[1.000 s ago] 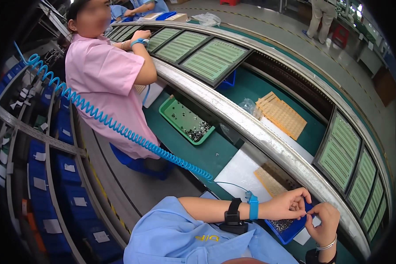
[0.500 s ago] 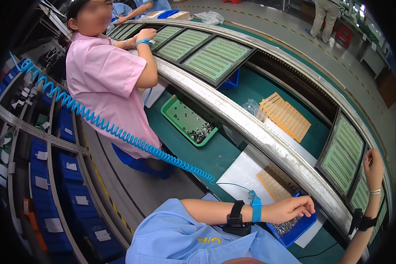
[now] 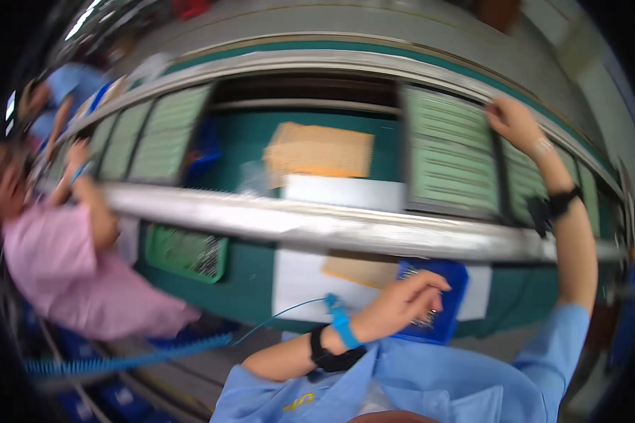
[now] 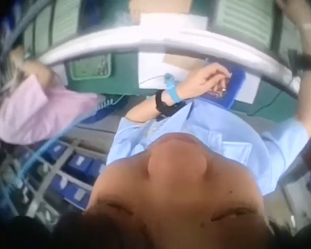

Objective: The person picks up small metal components from a blue bin by hand and places them into slots on a circuit board. This process is repeated multiple times before the person presses down on the board and slides it along the assembly line.

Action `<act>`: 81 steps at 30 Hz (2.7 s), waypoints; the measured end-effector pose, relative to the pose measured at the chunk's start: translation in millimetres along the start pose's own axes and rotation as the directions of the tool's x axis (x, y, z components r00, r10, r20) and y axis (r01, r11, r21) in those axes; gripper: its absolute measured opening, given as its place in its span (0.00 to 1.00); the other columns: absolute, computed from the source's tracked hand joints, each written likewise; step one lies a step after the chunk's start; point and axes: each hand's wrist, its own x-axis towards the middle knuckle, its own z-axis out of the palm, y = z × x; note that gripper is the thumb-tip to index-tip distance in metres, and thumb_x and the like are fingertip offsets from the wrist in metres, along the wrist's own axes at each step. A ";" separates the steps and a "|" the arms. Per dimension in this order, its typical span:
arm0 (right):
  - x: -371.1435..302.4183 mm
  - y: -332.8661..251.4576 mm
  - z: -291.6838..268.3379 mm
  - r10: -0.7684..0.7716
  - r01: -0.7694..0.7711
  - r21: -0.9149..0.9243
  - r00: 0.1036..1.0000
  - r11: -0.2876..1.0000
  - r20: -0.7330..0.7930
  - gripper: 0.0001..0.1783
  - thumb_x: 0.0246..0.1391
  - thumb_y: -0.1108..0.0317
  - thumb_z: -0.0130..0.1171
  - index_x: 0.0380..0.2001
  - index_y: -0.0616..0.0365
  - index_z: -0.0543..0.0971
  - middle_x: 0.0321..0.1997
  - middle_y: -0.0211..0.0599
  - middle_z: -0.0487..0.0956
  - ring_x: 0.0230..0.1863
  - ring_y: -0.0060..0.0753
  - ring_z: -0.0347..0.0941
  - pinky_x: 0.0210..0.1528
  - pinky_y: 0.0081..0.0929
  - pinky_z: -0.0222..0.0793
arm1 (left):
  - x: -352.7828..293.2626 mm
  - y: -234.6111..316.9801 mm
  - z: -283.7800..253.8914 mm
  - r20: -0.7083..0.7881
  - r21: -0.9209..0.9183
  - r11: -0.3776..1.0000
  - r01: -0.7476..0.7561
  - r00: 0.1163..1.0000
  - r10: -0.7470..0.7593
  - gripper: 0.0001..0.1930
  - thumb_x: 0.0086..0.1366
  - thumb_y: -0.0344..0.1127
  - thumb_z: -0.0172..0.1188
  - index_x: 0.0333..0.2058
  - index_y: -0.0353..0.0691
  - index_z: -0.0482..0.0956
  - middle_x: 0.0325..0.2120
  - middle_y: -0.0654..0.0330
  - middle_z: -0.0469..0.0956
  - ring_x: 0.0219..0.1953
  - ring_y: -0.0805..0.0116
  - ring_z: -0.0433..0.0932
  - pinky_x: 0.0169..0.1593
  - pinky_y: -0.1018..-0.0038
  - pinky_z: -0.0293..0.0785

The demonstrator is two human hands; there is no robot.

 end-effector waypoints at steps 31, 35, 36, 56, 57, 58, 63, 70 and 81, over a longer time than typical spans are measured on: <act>30.9 -29.1 13.5 -0.067 0.077 -0.482 0.997 0.873 0.038 0.05 0.46 0.65 0.53 0.25 0.53 0.73 0.26 0.36 0.75 0.29 0.42 0.73 0.29 0.36 0.69 | -4.4 0.8 5.0 0.028 0.041 0.994 -0.098 0.995 0.097 0.09 0.64 0.26 0.47 0.43 0.33 0.69 0.41 0.55 0.76 0.42 0.71 0.75 0.45 0.78 0.71; -5.9 -38.9 -0.4 -0.033 0.001 -0.337 0.996 0.942 -0.088 0.05 0.46 0.66 0.56 0.25 0.55 0.73 0.28 0.40 0.74 0.31 0.44 0.73 0.31 0.36 0.67 | -6.0 -2.7 8.9 0.022 -0.027 0.978 -0.208 0.978 0.209 0.09 0.63 0.28 0.50 0.42 0.32 0.70 0.37 0.59 0.76 0.39 0.72 0.76 0.44 0.80 0.70; -17.3 -56.6 -4.8 -0.101 0.061 -0.223 0.980 0.973 -0.170 0.05 0.48 0.68 0.54 0.26 0.57 0.72 0.26 0.42 0.73 0.30 0.46 0.72 0.30 0.36 0.66 | -6.0 -4.9 8.3 -0.055 -0.002 0.973 -0.230 0.972 0.229 0.09 0.63 0.28 0.50 0.42 0.32 0.70 0.37 0.59 0.76 0.39 0.72 0.76 0.44 0.80 0.70; -170.2 -194.8 -22.5 -0.143 0.045 0.728 0.987 0.684 0.074 0.07 0.34 0.79 0.58 0.22 0.61 0.72 0.21 0.37 0.71 0.22 0.30 0.66 0.24 0.20 0.60 | -2.5 -7.5 3.7 -0.082 -0.577 0.794 -0.190 0.981 0.175 0.15 0.59 0.28 0.57 0.41 0.38 0.62 0.24 0.63 0.72 0.27 0.78 0.74 0.31 0.84 0.72; -169.7 -194.4 -21.5 -0.144 0.041 0.731 0.986 0.682 0.079 0.07 0.34 0.79 0.58 0.22 0.61 0.72 0.21 0.37 0.71 0.22 0.30 0.66 0.24 0.20 0.60 | -1.3 -7.0 1.7 -0.053 -0.584 0.795 -0.163 0.985 0.164 0.15 0.59 0.28 0.58 0.42 0.38 0.62 0.25 0.62 0.71 0.27 0.78 0.74 0.32 0.84 0.72; -168.4 -193.5 -20.2 -0.153 0.053 0.723 0.986 0.689 0.073 0.07 0.33 0.79 0.58 0.21 0.61 0.71 0.21 0.37 0.70 0.21 0.30 0.66 0.24 0.20 0.59 | 0.2 -6.8 -0.5 -0.023 -0.591 0.795 -0.137 0.988 0.153 0.16 0.58 0.28 0.58 0.42 0.38 0.62 0.25 0.62 0.71 0.28 0.79 0.73 0.33 0.85 0.71; -158.5 -193.0 -23.9 -0.338 0.277 0.559 0.941 0.782 0.005 0.07 0.33 0.79 0.56 0.20 0.61 0.69 0.19 0.35 0.68 0.20 0.31 0.65 0.23 0.22 0.58 | 1.2 -8.5 -0.2 -0.046 -0.528 0.828 -0.188 0.980 0.193 0.15 0.59 0.29 0.58 0.41 0.38 0.62 0.25 0.62 0.71 0.27 0.79 0.72 0.32 0.85 0.70; -131.3 -162.1 -26.7 -0.290 0.295 0.332 0.955 0.896 -0.065 0.06 0.37 0.80 0.52 0.20 0.61 0.67 0.20 0.34 0.65 0.20 0.29 0.62 0.23 0.21 0.56 | -1.4 -7.9 9.7 0.069 0.560 0.761 -0.327 0.934 0.351 0.11 0.56 0.31 0.55 0.37 0.36 0.68 0.30 0.57 0.73 0.34 0.68 0.73 0.36 0.74 0.69; -41.9 -42.4 4.6 -0.066 0.097 0.218 0.987 0.971 -0.147 0.03 0.49 0.79 0.49 0.27 0.62 0.67 0.21 0.32 0.63 0.22 0.21 0.58 0.25 0.17 0.56 | 17.5 -49.9 28.0 0.196 0.977 -0.125 -0.172 0.957 0.215 0.08 0.53 0.34 0.50 0.28 0.36 0.74 0.31 0.54 0.72 0.35 0.62 0.72 0.38 0.71 0.66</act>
